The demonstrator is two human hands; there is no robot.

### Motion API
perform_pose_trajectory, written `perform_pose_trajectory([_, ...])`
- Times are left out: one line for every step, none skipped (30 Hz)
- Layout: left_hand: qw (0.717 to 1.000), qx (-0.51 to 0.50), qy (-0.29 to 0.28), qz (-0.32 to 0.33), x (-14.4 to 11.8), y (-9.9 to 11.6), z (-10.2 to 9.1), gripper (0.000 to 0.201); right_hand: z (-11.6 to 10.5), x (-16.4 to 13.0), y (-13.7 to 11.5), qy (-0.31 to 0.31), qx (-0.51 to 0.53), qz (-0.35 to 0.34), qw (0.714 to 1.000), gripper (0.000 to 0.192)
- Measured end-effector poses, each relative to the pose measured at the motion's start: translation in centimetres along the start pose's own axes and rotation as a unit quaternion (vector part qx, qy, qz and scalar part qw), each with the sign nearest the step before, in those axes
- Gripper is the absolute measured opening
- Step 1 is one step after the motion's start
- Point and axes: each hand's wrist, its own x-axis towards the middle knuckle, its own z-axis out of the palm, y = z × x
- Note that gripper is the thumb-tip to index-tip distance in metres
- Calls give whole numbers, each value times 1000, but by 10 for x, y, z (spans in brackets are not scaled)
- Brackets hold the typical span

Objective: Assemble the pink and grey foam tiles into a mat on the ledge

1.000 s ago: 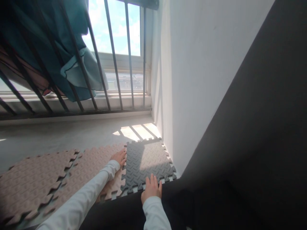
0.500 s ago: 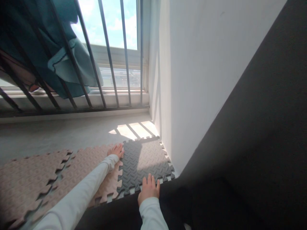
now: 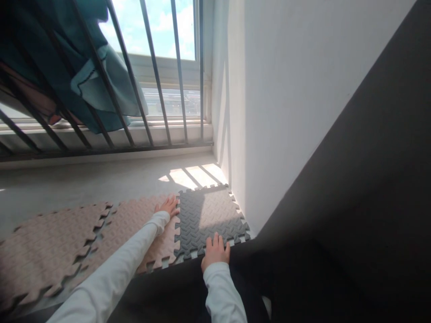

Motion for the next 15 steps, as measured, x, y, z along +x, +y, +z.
perform_pose_trajectory([1000, 0, -5, -5, -3, 3, 1, 58, -1, 0, 0, -4, -2, 0, 1000, 55])
perform_pose_trajectory([1000, 0, -14, -5, -5, 6, 1, 59, -1, 0, 0, -7, -2, 0, 1000, 55])
perform_pose_trajectory([1000, 0, -24, -5, -8, 8, 2, 61, -2, 0, 0, -10, -1, 1, 1000, 56])
perform_pose_trajectory([999, 2, -33, -5, -11, 11, 4, 65, -2, -1, 0, -13, 1, 1, 1000, 56])
perform_pose_trajectory([999, 5, -41, -4, -15, 13, 6, 69, -2, -1, 0, -16, 3, 2, 1000, 57])
perform_pose_trajectory([999, 8, -42, -7, -19, 15, 9, 71, -3, -1, 0, -17, 5, 2, 1000, 57])
perform_pose_trajectory([999, 12, -39, -14, -23, 16, 12, 72, -3, -1, 0, -18, 6, 2, 1000, 57])
perform_pose_trajectory([999, 15, -33, -21, -28, 17, 15, 70, -3, -1, -1, -18, 6, 1, 1000, 57])
perform_pose_trajectory([999, 17, -28, -25, -32, 19, 17, 68, -3, -1, -1, -19, 6, 1, 1000, 58])
perform_pose_trajectory([999, 16, -19, -25, -36, 20, 19, 64, -3, -1, -1, -19, 4, 1, 1000, 58])
perform_pose_trajectory([1000, 14, -8, -25, -40, 21, 21, 61, -3, -1, -1, -20, 2, 1, 1000, 58])
perform_pose_trajectory([1000, 14, 4, -24, -43, 23, 22, 57, -3, -1, -1, -20, 0, 0, 1000, 58])
perform_pose_trajectory([1000, 16, 16, -21, -47, 25, 23, 54, -3, -1, -1, -22, -3, 0, 1000, 58])
perform_pose_trajectory([999, 24, 29, -14, -52, 27, 24, 51, -3, -1, -1, -24, -5, 0, 1000, 58])
perform_pose_trajectory([998, 33, 44, -1, -57, 30, 27, 49, -3, -1, -1, -25, -6, 0, 1000, 57])
